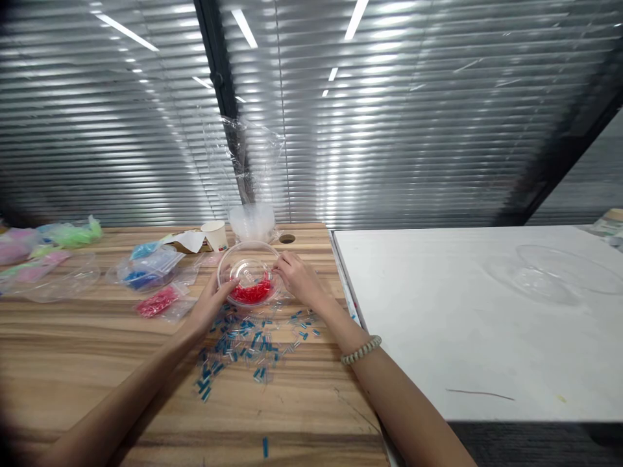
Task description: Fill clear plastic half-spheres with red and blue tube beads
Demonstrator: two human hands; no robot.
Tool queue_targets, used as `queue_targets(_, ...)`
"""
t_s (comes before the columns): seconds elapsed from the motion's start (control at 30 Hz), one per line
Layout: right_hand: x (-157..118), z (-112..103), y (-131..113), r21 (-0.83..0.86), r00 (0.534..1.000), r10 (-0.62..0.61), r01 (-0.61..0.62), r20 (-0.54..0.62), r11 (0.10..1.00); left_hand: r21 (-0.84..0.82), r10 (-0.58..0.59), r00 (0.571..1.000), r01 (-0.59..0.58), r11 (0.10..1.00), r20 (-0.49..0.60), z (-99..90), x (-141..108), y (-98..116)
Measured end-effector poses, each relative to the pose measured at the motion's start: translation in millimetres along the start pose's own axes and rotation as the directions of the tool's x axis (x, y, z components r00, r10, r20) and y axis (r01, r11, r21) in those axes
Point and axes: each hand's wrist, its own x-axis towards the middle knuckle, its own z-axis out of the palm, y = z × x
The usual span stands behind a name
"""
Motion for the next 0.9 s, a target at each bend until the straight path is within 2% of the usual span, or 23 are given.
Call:
queue_targets(0.3, 1, 0, 0, -0.026, 1.000, -0.003, 0.003, -0.001, 1.000, 0.004, -0.020, 1.000, 0.019, 1.000, 0.023, 1.9, -3, 7)
queue_targets(0.63, 1, -2, -2, -0.024, 1.000, 0.004, -0.003, 0.013, 1.000, 0.052, -0.049, 0.999, 0.049, 0.997, -0.004, 1.8, -6, 12)
queue_targets(0.9, 1, -3, -3, -0.028, 1.000, 0.004, -0.004, 0.024, 1.000, 0.125, 0.017, 0.999, -0.021, 0.992, 0.027, -0.1, -4, 7)
